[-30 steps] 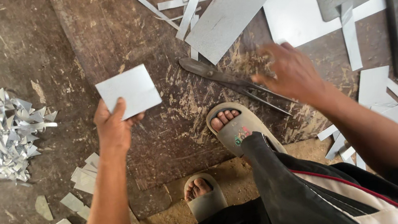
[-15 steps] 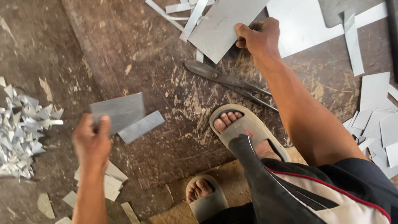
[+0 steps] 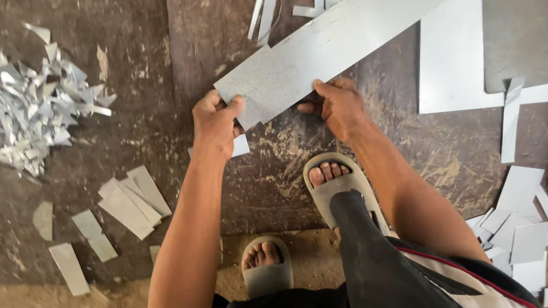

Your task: The person cuts thin metal strips into small rectangular pieces using shears, working one piece at a time on a workbench. They pick up each strip, trim it into smaller rectangles, and set the finished pieces in a pile while offcuts accumulate nearby.

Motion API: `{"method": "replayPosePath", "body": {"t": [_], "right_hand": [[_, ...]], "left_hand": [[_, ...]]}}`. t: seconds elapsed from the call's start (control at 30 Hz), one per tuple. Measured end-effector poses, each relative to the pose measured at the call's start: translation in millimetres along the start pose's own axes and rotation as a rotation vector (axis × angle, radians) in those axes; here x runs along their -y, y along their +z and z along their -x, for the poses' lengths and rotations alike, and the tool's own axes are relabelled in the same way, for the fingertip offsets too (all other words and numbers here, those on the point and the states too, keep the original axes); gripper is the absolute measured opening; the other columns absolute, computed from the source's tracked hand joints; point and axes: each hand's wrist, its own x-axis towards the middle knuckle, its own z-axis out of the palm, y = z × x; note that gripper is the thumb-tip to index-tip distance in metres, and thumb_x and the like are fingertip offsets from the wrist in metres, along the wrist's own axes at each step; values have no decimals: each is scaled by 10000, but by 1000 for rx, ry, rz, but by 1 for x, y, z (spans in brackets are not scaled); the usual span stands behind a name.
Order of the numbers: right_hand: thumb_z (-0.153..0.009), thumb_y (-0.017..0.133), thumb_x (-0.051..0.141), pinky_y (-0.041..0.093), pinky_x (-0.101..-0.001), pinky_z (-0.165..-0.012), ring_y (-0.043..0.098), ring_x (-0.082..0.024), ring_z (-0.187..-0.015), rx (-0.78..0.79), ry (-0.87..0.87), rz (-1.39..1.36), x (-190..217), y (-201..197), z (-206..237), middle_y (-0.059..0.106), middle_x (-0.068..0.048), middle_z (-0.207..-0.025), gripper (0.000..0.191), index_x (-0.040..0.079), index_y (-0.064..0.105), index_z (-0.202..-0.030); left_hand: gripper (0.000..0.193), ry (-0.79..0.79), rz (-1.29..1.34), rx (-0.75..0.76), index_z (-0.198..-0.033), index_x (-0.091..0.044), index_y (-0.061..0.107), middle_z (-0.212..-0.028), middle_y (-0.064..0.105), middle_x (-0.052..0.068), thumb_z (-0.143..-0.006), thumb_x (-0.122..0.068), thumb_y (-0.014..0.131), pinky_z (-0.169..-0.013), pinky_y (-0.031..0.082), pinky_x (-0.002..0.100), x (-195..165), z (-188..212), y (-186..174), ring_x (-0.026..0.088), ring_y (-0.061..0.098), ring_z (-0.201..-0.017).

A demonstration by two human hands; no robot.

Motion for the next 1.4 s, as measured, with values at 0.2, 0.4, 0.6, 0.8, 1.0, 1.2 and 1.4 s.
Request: {"method": "replayPosePath", "body": {"t": [0.2,0.4,0.6,0.8,1.0,1.2,1.4], "right_hand": [[-1071,495,312,625,-404,-704,733,-287,-804,45,298,358,8,20,24,730,-225,-978,409,-15,704,-944],[-781,871,289,485,-458,-1065,535,-325,-1305,285,-420,1463,39,46,23,578,-176,-1420,321,5,735,-718],[-560,933,141,328,-488,-1165,277,-345,-1471,570,-605,1935,37,60,-27,332,-91,-1642,231,21,814,-718],[-522,951,184,383,-479,-1093,363,-310,-1398,558,-650,1865,31,51,-43,405,-26,-1601,349,29,818,-805],[-497,956,201,401,-462,-1094,377,-288,-1406,521,-726,1840,26,41,-45,435,8,-1601,385,37,819,-818],[-486,976,288,406,-462,-1080,369,-285,-1403,505,-749,1900,21,42,-44,447,12,-1597,420,39,823,-788],[-493,985,340,396,-468,-1099,364,-294,-1390,497,-794,1958,17,41,-46,447,16,-1591,403,68,827,-745]], "left_hand": [[187,36,-108,-12,-1104,48,677,-871,669,92,-951,-55,705,-431,415,316,35,-16,2,162,569,-638],[205,117,-110,-110,-1193,-22,472,-1039,682,147,-999,-55,528,-523,665,371,32,-6,18,207,740,-727],[255,18,32,63,-1273,-88,330,-1042,677,200,-1041,-69,433,-474,644,383,15,12,20,275,734,-648],[468,112,190,-65,-1409,-54,348,-1000,698,219,-985,29,529,-502,643,369,37,14,23,276,750,-671],[512,196,323,-250,-1378,-43,324,-975,685,215,-939,98,547,-545,631,333,57,26,42,252,732,-676],[411,301,314,-239,-1323,15,387,-965,704,214,-955,103,546,-577,652,342,58,30,42,240,742,-695],[390,295,294,-227,-1316,28,400,-940,704,220,-960,100,544,-568,648,329,58,31,40,235,745,-695]]}}
